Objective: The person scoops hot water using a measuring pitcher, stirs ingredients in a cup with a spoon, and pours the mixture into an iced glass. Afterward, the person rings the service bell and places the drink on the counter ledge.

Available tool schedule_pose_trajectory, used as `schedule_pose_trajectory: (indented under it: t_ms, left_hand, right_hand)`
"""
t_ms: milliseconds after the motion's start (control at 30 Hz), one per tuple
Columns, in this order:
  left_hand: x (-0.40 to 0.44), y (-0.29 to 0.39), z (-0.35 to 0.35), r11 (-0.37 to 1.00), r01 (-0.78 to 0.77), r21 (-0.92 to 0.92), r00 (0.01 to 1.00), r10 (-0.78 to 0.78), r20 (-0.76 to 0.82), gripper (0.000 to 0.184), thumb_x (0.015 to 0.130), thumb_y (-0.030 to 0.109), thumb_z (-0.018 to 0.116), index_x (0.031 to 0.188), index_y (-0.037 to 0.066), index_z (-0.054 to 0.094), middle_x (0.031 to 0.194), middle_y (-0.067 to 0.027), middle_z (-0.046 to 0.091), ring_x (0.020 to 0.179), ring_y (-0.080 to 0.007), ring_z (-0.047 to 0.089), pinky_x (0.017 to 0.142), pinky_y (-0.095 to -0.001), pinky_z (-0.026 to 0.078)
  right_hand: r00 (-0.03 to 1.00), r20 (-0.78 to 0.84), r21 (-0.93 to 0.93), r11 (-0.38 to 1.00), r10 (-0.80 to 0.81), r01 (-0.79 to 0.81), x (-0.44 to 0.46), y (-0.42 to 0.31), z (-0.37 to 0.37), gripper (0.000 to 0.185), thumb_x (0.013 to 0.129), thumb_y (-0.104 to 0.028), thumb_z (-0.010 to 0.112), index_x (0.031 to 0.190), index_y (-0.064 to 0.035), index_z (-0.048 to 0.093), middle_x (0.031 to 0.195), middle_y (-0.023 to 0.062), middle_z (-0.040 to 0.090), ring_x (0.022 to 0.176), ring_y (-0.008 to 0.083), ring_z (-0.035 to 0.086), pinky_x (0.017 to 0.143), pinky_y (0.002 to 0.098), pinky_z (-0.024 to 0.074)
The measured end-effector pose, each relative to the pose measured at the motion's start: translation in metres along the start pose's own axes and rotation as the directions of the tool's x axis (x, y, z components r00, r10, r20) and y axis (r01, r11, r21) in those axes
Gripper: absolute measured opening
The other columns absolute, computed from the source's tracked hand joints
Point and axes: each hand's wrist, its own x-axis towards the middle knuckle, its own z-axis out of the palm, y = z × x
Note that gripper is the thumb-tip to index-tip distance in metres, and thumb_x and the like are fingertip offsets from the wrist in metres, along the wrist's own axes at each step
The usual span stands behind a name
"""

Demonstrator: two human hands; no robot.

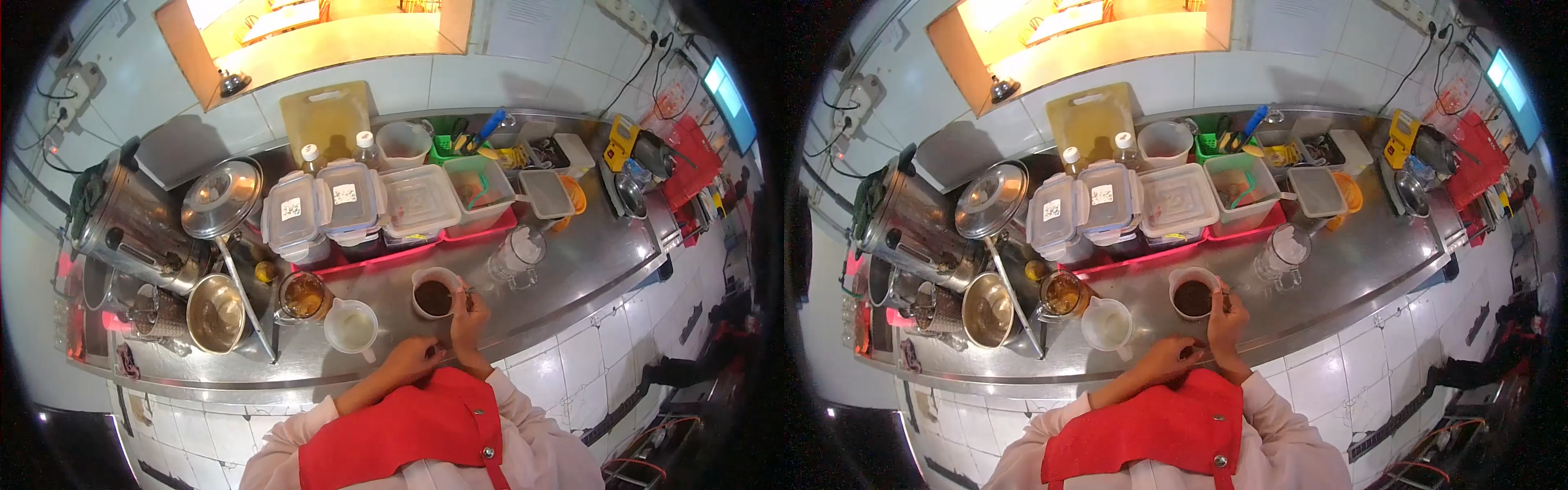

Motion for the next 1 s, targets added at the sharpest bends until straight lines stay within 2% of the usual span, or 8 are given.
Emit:
schedule_pose_trajectory:
  t_ms: [67,267,333,500,600,700,900,1000]
  left_hand:
    - [-0.005,-0.005,0.0,0.999,-0.028,-0.017,1.0,0.028,0.013,0.032,0.089,0.033,0.059,0.107,0.008,0.066,0.091,-0.0204,0.066,0.082,-0.0349,0.064,0.074,-0.0425,0.05]
    - [-0.026,-0.005,-0.011,0.994,0.025,-0.104,0.995,-0.014,0.1,0.031,0.092,0.03,0.057,0.111,0.007,0.065,0.081,-0.0154,0.066,0.073,-0.0243,0.063,0.069,-0.0363,0.05]
    - [-0.031,-0.008,-0.013,0.938,0.182,-0.294,0.976,-0.135,0.171,0.029,0.094,0.028,0.056,0.111,0.006,0.064,0.075,-0.0097,0.063,0.069,-0.0167,0.06,0.065,-0.0324,0.049]
    - [-0.033,-0.005,-0.016,0.967,0.143,-0.209,0.984,-0.117,0.131,0.028,0.095,0.027,0.056,0.109,0.004,0.064,0.072,-0.0065,0.062,0.065,-0.0126,0.056,0.062,-0.0297,0.047]
    - [-0.032,-0.004,-0.017,0.971,0.109,-0.212,0.989,-0.085,0.117,0.028,0.095,0.026,0.056,0.108,0.003,0.064,0.071,-0.0061,0.062,0.063,-0.0126,0.055,0.061,-0.0293,0.046]
    - [-0.032,-0.008,-0.015,0.962,0.108,-0.249,0.989,-0.08,0.121,0.026,0.095,0.025,0.056,0.107,0.003,0.064,0.071,-0.0054,0.062,0.063,-0.0116,0.055,0.06,-0.0284,0.046]
    - [-0.034,-0.009,-0.016,0.954,0.135,-0.269,0.986,-0.103,0.129,0.025,0.096,0.023,0.055,0.107,0.002,0.063,0.07,-0.0049,0.061,0.064,-0.0103,0.057,0.06,-0.0268,0.046]
    - [-0.036,-0.01,-0.017,0.942,0.16,-0.294,0.982,-0.123,0.141,0.025,0.096,0.024,0.055,0.107,0.003,0.063,0.071,-0.0048,0.061,0.064,-0.01,0.057,0.06,-0.0265,0.047]
  right_hand:
    - [0.992,-0.042,0.027,0.992,-0.123,0.124,0.006,0.013,-0.005,0.023,0.092,-0.013,0.06,0.11,-0.0023,0.067,0.079,0.0004,0.066,0.063,0.0064,0.05,0.057,0.0241,0.041]
    - [0.997,-0.066,-0.046,0.998,-0.05,0.047,0.024,-0.055,-0.067,0.021,0.088,-0.009,0.061,0.107,-0.0033,0.068,0.073,-0.0039,0.06,0.062,0.0025,0.046,0.054,0.0204,0.0365]
    - [0.99,-0.084,-0.135,0.986,-0.111,0.099,0.04,-0.079,-0.093,0.02,0.087,-0.009,0.062,0.105,-0.0047,0.07,0.069,-0.0056,0.056,0.061,0.0028,0.045,0.054,0.0209,0.036]
    - [0.953,-0.098,-0.363,0.902,-0.287,0.234,0.095,-0.121,-0.152,0.016,0.087,-0.012,0.063,0.096,-0.0026,0.072,0.064,-0.0046,0.054,0.06,0.0038,0.045,0.054,0.0236,0.0361]
    - [0.963,-0.05,-0.529,0.825,-0.264,0.199,0.124,-0.131,-0.174,0.018,0.085,-0.016,0.064,0.097,-0.0045,0.072,0.06,0.0012,0.054,0.056,0.0081,0.046,0.053,0.027,0.0376]
    - [0.959,-0.043,-0.761,0.631,-0.281,0.151,0.142,-0.139,-0.178,0.023,0.081,-0.029,0.066,0.095,-0.0117,0.074,0.061,0.012,0.059,0.053,0.0268,0.054,0.055,0.0373,0.0438]
    - [0.904,0.085,-0.888,0.379,-0.42,0.259,0.179,-0.119,-0.183,0.03,0.081,-0.04,0.063,0.087,-0.0121,0.074,0.07,0.0167,0.064,0.065,0.0337,0.063,0.065,0.0437,0.0492]
    - [0.904,0.165,-0.871,0.371,-0.395,0.321,0.187,-0.125,-0.179,0.031,0.081,-0.041,0.062,0.086,-0.0123,0.073,0.074,0.0183,0.065,0.069,0.0368,0.064,0.065,0.0457,0.0492]
